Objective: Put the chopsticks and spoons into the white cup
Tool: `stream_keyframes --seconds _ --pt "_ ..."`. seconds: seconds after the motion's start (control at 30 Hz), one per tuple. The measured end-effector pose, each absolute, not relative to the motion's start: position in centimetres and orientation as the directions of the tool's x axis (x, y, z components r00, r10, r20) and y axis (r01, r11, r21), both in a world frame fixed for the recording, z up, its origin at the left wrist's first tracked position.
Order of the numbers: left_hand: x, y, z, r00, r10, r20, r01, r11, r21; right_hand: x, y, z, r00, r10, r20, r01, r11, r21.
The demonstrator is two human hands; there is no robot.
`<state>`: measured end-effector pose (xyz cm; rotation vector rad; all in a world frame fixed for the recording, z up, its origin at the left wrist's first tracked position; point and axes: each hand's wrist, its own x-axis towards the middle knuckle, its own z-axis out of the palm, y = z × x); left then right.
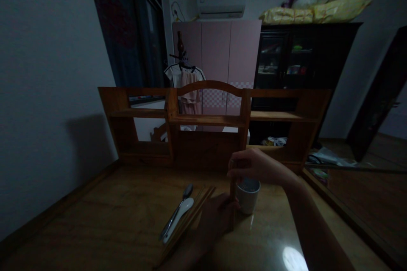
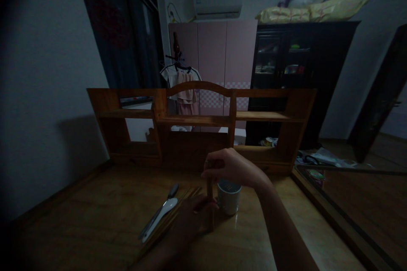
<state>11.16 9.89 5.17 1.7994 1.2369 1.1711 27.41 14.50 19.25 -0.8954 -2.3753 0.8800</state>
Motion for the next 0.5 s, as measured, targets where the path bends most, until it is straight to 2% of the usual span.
stream_keyframes --seconds 0.1,0.23,0.5 --pt "11.3 9.7 5.3 0.165 0.940 0.297 0.364 -0.338 0.868 27.9 14.3 19.7 -0.725 0.673 0.149 0.379 0.570 -0.729" --pt "11.7 9.1 4.8 0.241 0.926 0.289 0.254 -0.348 0.902 28.8 14.2 20.1 -0.743 0.662 0.104 0.368 0.533 -0.762" --pt "12.3 8.0 4.0 0.291 0.939 0.183 0.128 -0.228 0.965 29.2 15.2 19.6 -0.707 0.693 0.141 0.342 0.510 -0.790"
